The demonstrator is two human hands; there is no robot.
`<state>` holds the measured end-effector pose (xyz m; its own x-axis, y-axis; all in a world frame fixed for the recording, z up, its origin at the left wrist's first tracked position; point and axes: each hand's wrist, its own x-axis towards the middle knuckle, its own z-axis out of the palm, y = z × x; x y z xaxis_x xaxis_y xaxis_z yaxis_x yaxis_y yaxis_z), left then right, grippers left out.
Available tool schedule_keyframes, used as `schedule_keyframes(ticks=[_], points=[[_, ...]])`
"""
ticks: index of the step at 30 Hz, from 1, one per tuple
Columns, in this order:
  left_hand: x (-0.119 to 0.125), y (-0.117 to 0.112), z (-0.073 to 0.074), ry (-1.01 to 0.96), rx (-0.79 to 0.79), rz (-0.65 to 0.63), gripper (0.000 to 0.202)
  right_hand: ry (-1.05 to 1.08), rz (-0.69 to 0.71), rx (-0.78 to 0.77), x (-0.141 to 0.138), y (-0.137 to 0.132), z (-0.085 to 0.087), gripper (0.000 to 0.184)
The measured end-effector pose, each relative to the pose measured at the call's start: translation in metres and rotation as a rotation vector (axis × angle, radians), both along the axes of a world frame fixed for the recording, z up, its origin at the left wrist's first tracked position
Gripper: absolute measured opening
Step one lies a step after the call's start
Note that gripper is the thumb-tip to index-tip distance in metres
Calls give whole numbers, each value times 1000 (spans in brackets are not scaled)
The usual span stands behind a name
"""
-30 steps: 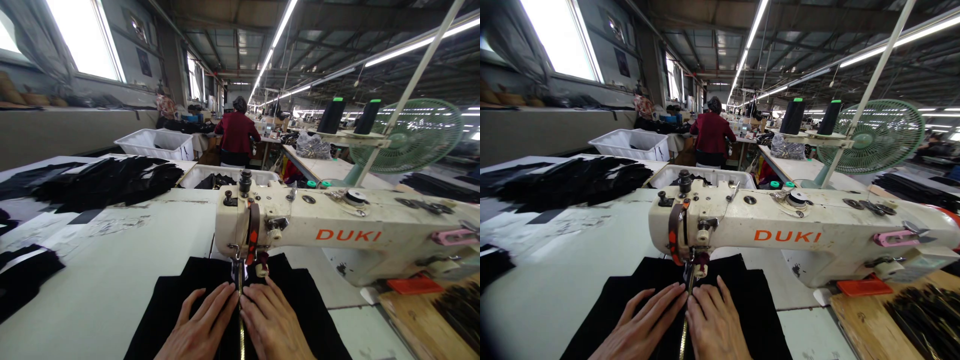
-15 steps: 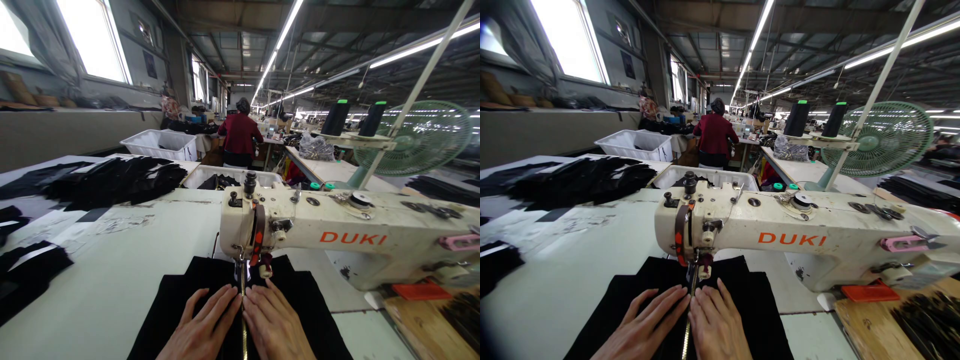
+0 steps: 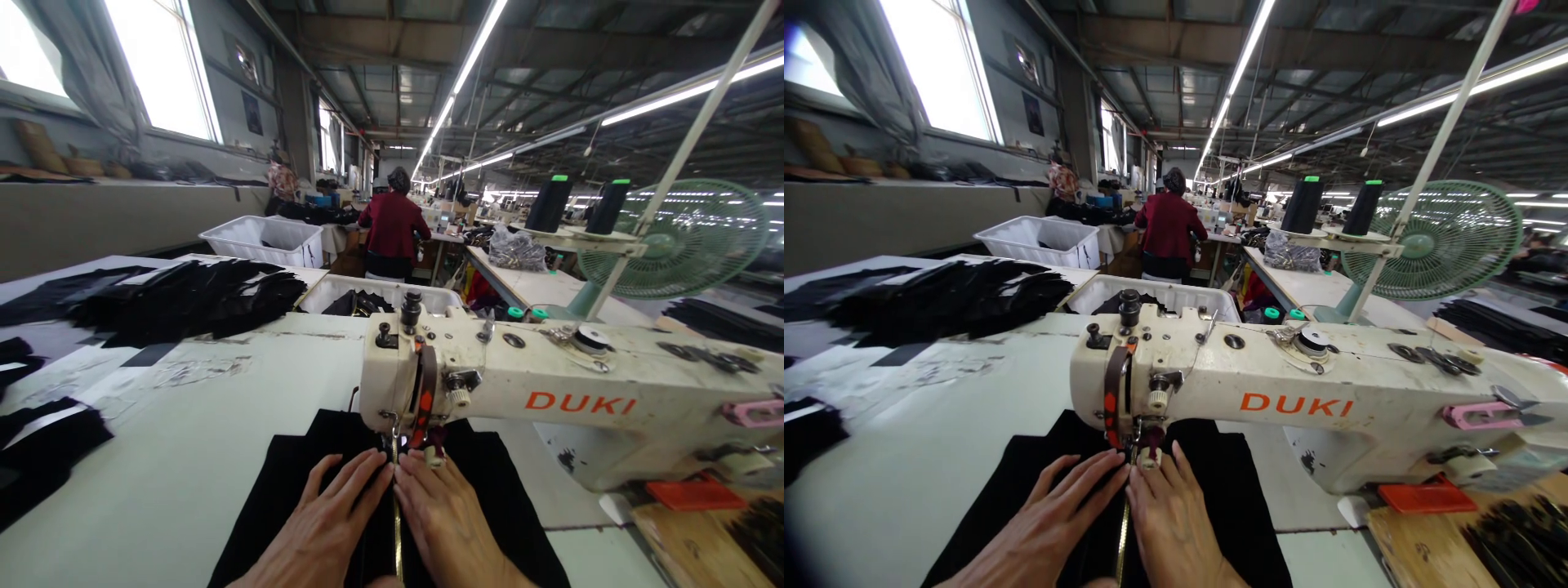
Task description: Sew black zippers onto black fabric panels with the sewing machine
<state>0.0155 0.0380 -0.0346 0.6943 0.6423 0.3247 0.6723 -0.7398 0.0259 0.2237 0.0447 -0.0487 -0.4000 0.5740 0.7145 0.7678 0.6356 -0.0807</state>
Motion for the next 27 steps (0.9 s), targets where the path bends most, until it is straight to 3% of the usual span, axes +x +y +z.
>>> schedule_keyframes(ticks=[3,10,16,21,27], points=[[2,4,6,-10,-11,15,82,-12,2,13,0,7,2,32],[2,9,5,-47,-47,31,80,-55,-2,20,1,10,-5,28],[2,7,16,-2,-28,12,74,-46,11,14,2,9,-5,27],[4,13,10,-31,-116,33,81,-101,8,-8,4,11,-4,30],[3,15,12,23,-230,12,71,-156,19,-271,6,-2,17,34]])
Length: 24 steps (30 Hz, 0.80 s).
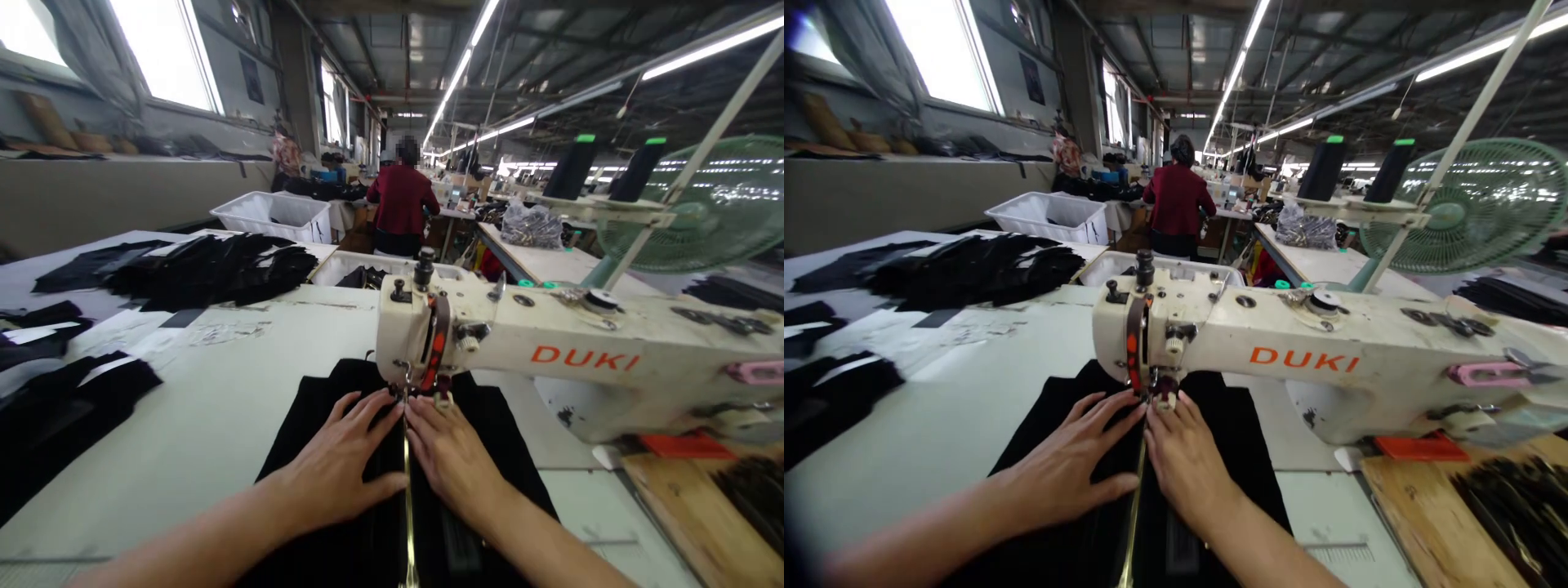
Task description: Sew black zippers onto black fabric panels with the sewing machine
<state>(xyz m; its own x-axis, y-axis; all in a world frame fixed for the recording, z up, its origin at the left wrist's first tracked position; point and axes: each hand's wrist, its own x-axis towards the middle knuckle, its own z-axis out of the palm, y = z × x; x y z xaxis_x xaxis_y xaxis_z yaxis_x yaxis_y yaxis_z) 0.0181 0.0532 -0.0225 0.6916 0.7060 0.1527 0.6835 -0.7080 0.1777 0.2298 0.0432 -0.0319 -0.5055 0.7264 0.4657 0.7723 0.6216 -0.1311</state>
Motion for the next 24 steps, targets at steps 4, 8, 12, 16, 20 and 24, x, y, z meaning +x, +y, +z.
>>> schedule_keyframes(ticks=[4,8,12,16,20,24], points=[[-2,-47,7,-2,-38,-71,71,34,-22,-189,6,-41,12,32],[-10,-100,1,-160,42,-105,79,46,48,-314,10,-92,12,63],[-25,-104,-11,-279,11,-36,47,10,74,-279,8,-114,6,81],[-32,-96,-13,-284,-1,-56,47,-39,98,-208,2,-118,6,52],[-25,-105,-14,-225,113,-140,67,-125,118,-60,-2,-124,1,49],[-19,-113,-20,-197,155,-176,82,-81,98,12,-6,-126,-8,43]])
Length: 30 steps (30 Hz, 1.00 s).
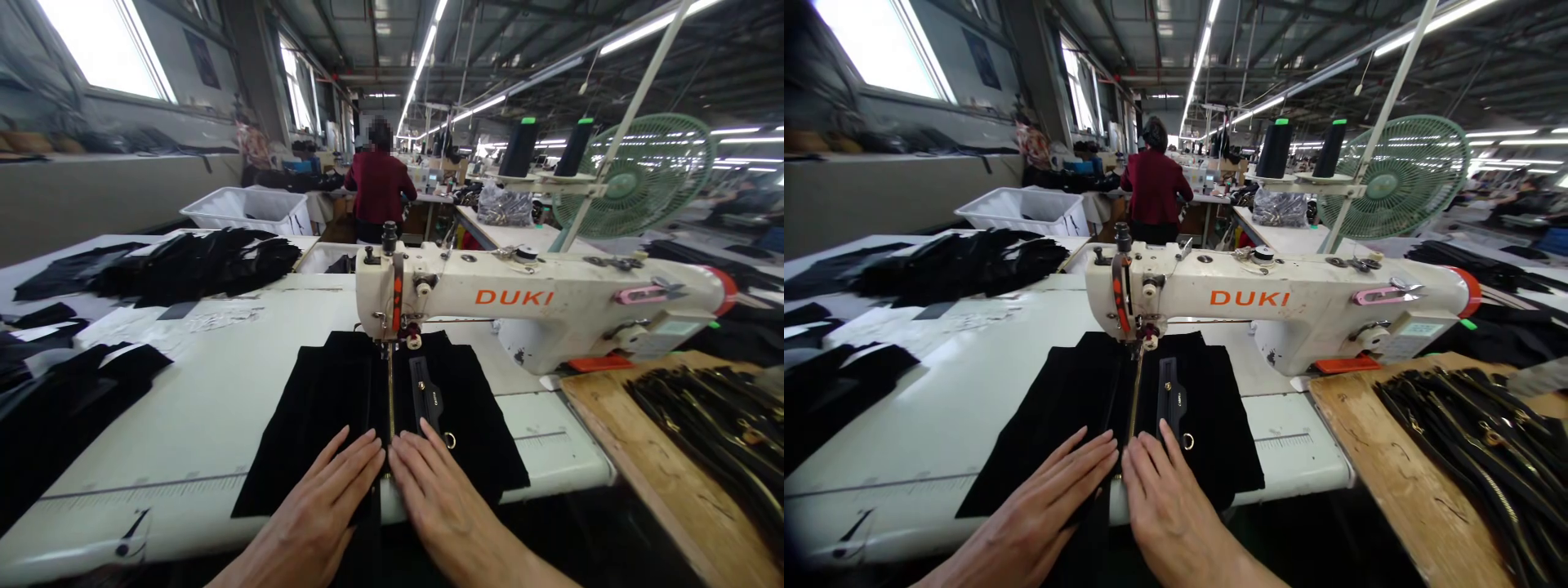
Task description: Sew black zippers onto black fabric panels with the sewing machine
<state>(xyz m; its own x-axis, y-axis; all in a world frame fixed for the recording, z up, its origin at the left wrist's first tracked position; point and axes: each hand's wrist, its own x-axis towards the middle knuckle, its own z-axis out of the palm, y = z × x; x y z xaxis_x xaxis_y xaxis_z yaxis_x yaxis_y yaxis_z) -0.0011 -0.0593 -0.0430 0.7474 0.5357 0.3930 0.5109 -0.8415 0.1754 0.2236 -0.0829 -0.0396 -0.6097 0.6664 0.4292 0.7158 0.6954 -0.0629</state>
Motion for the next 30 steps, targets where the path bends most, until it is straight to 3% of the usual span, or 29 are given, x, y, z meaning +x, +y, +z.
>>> schedule_keyframes(ticks=[7,14,19,21,24,27,30], points=[[3,0,-5,-4,173,-32,70,363,-91,-135,-14,6,3,19],[3,2,-10,34,274,-60,64,421,-107,-158,-13,4,3,12],[2,4,-18,145,288,-85,63,435,-195,-203,-8,-3,4,41],[2,4,-18,162,282,-87,61,427,-203,-153,-9,-3,5,39],[3,4,-11,71,279,-70,61,448,-145,-56,-12,2,6,25],[3,5,8,-39,199,-30,65,434,-93,55,-12,11,5,17],[2,10,26,-68,107,-31,56,371,-58,235,-16,19,-7,14]])
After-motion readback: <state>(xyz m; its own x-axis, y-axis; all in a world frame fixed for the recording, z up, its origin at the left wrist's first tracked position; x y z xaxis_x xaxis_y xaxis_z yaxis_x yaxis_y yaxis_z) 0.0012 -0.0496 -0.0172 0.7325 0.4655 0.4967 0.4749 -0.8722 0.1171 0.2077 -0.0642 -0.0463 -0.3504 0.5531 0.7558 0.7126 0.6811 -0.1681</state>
